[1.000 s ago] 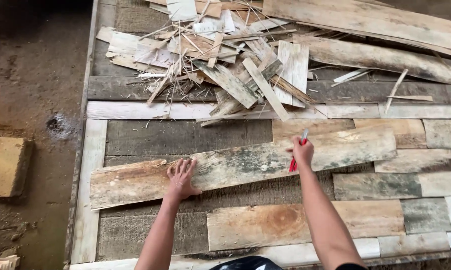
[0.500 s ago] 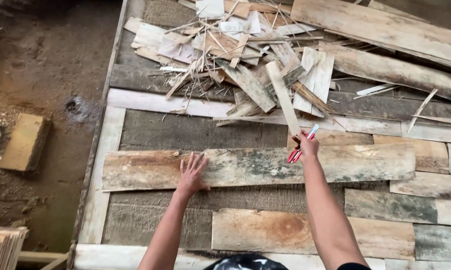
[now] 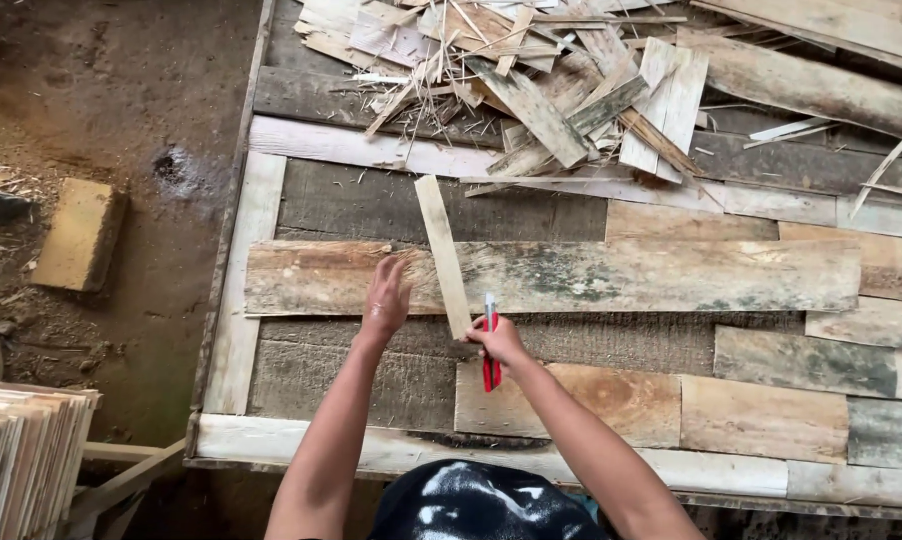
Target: The person arranges wooden planks on a flat surface, using a utility knife to trim and fit them into a pattern. They repeatedly pick up planks, position them, and adjust their placement to create a mosaic-like layout.
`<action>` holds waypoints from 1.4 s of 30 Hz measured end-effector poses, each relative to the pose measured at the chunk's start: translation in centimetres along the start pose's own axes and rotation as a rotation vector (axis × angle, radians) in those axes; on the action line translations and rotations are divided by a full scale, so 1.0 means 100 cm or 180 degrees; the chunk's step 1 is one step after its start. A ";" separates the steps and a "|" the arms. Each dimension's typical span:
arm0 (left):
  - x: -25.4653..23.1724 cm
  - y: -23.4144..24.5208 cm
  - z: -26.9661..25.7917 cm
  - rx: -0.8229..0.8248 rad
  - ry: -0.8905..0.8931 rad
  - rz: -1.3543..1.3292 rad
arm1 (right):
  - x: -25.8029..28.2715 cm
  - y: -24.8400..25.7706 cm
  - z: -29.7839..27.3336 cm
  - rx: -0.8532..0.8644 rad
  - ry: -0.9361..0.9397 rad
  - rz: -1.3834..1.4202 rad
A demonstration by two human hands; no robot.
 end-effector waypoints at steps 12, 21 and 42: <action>-0.048 -0.010 0.016 0.1528 0.0408 0.0439 | 0.013 -0.048 -0.032 0.0234 -0.0316 0.0166; -0.025 -0.024 0.036 0.0077 0.1187 -0.1534 | 0.018 -0.051 -0.022 -0.0034 0.0872 -0.0987; -0.057 -0.015 0.028 0.1623 0.0246 0.0707 | -0.006 -0.055 -0.001 -0.0220 -0.0168 -0.0252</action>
Point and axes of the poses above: each hand's wrist, its own z-axis towards the middle knuckle, its own y-axis out of the back of the hand, x = y × z, the point moved 4 cm from there along z, towards the middle knuckle, and after that the axes turned 7 degrees about -z, right-handed, at the moved point
